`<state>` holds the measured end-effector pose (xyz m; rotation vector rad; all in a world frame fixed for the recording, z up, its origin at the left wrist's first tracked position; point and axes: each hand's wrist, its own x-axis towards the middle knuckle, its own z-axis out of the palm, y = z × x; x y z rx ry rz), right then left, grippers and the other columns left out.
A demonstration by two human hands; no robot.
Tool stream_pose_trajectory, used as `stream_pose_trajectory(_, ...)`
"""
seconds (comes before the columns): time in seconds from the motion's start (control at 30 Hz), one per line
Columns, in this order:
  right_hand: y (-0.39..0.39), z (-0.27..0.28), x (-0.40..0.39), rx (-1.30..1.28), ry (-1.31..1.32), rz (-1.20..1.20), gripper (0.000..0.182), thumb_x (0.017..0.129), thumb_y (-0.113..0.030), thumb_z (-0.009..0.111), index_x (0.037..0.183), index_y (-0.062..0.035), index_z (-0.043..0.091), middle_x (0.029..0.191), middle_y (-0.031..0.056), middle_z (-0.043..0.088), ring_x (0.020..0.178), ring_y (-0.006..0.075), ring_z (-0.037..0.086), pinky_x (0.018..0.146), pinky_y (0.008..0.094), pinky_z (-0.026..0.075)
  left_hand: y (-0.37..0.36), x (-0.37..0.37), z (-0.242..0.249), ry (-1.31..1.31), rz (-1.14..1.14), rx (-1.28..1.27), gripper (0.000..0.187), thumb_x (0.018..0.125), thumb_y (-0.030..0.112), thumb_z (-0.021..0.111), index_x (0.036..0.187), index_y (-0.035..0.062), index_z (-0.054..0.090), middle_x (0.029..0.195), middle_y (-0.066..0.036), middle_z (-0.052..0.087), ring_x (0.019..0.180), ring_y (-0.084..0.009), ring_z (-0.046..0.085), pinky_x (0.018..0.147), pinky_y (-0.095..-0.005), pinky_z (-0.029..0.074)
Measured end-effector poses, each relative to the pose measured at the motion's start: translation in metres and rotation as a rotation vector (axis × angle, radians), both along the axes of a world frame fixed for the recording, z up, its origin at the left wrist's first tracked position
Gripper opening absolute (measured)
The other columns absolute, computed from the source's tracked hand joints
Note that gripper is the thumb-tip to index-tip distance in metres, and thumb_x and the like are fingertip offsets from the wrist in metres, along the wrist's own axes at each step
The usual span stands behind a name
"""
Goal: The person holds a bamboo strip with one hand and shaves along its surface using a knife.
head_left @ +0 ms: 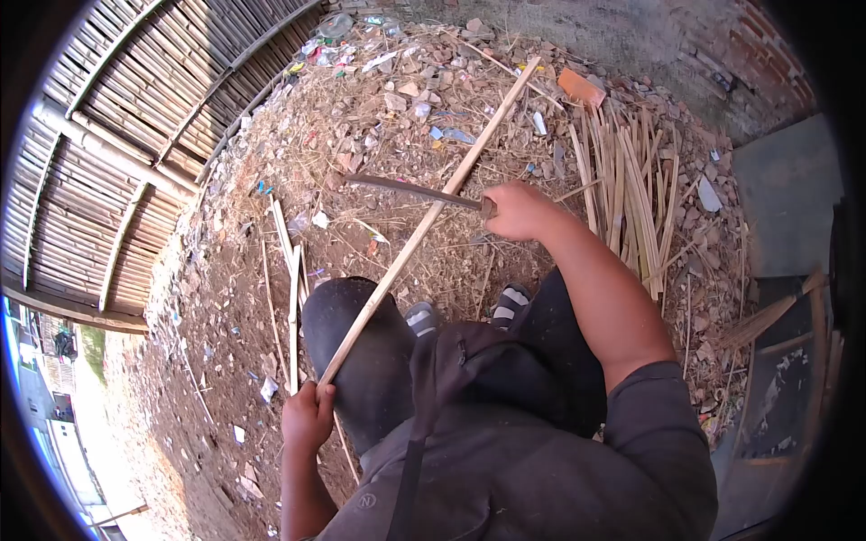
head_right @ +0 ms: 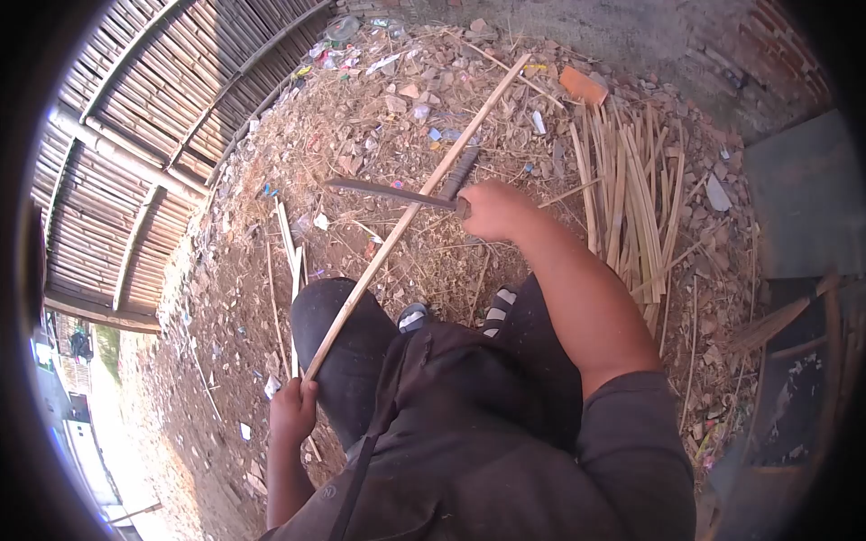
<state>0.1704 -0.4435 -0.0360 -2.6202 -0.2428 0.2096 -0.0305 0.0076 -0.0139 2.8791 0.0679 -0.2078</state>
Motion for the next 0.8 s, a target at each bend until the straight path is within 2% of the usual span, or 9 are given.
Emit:
stream_pose_trajectory(0.07,0.022,0.022,-0.017,-0.117,0.036,0.134,0.020,0.076,-0.023,0.072,0.087,-0.0074,0.067,0.083,0.0176,0.069,0.085,0.0393,0.068,0.074,0.0491,0.053,0.002,0.001,-0.002,0.013,-0.019,0.009,0.048,0.099,0.045,0.059,0.077,0.0028,0.055,0.069,-0.025,0.062,0.070,-0.0489,0.062,0.061,-0.0560,0.046)
stream_pose_trajectory(0.17,0.010,0.020,-0.012,-0.082,0.065,0.171,0.026,0.074,-0.022,0.071,0.095,-0.0076,0.070,0.086,0.0171,0.070,0.087,0.0383,0.069,0.078,0.0489,0.055,0.010,-0.001,-0.013,-0.005,-0.038,-0.003,0.049,0.099,0.045,0.059,0.076,0.0028,0.053,0.067,-0.024,0.061,0.067,-0.0489,0.061,0.059,-0.0554,0.045)
stream_pose_trajectory(0.3,-0.031,-0.013,0.014,0.167,-0.109,-0.255,0.031,0.075,-0.026,0.074,0.094,-0.0018,0.069,0.089,0.0207,0.070,0.088,0.0382,0.069,0.080,0.0456,0.055,0.011,0.002,-0.021,-0.046,-0.029,-0.022,0.048,0.099,0.045,0.059,0.077,0.0030,0.052,0.066,-0.023,0.060,0.067,-0.0490,0.061,0.060,-0.0559,0.045)
stream_pose_trajectory(0.33,-0.032,-0.011,0.017,0.131,-0.031,-0.227,0.043,0.077,-0.026,0.075,0.113,-0.0026,0.070,0.094,0.0217,0.071,0.088,0.0371,0.069,0.080,0.0450,0.054,0.011,0.001,-0.020,-0.039,-0.028,-0.015,0.048,0.099,0.045,0.059,0.077,0.0030,0.052,0.066,-0.023,0.060,0.067,-0.0490,0.061,0.060,-0.0560,0.045)
stream_pose_trajectory(0.43,-0.007,0.004,0.006,0.085,0.067,-0.129,0.040,0.077,-0.026,0.075,0.109,-0.0030,0.070,0.092,0.0214,0.071,0.087,0.0380,0.069,0.079,0.0456,0.054,0.012,0.003,-0.019,-0.035,-0.037,-0.031,0.047,0.099,0.044,0.059,0.077,0.0029,0.051,0.065,-0.023,0.059,0.067,-0.0489,0.061,0.060,-0.0567,0.045)
stream_pose_trajectory(0.47,0.005,0.007,-0.001,0.078,-0.008,-0.031,0.034,0.077,-0.026,0.075,0.102,-0.0035,0.070,0.087,0.0207,0.070,0.086,0.0389,0.068,0.077,0.0463,0.054,0.011,0.003,-0.019,-0.028,-0.039,-0.034,0.048,0.099,0.044,0.059,0.077,0.0028,0.051,0.066,-0.023,0.059,0.067,-0.0489,0.061,0.060,-0.0567,0.045)
stream_pose_trajectory(0.6,0.031,0.030,-0.012,-0.168,0.002,0.228,0.025,0.077,-0.022,0.068,0.096,-0.0063,0.070,0.088,0.0181,0.070,0.088,0.0389,0.069,0.080,0.0479,0.055,0.011,0.006,-0.017,0.011,-0.037,-0.056,0.048,0.099,0.043,0.059,0.076,0.0024,0.051,0.067,-0.024,0.060,0.068,-0.0485,0.061,0.060,-0.0557,0.045)
stream_pose_trajectory(0.7,-0.004,-0.005,0.019,0.081,0.069,-0.028,0.027,0.077,-0.022,0.069,0.098,-0.0051,0.069,0.090,0.0192,0.070,0.089,0.0377,0.069,0.080,0.0464,0.056,0.014,0.002,-0.021,-0.012,-0.020,-0.081,0.048,0.099,0.043,0.059,0.076,0.0025,0.052,0.067,-0.024,0.060,0.067,-0.0487,0.061,0.059,-0.0555,0.044)
stream_pose_trajectory(0.8,-0.023,-0.008,0.022,0.223,-0.034,-0.228,0.029,0.077,-0.022,0.069,0.099,-0.0041,0.070,0.093,0.0204,0.071,0.089,0.0370,0.069,0.081,0.0450,0.056,0.009,0.000,-0.017,-0.024,-0.003,-0.053,0.047,0.100,0.044,0.059,0.077,0.0027,0.053,0.067,-0.024,0.060,0.068,-0.0491,0.061,0.060,-0.0558,0.045)
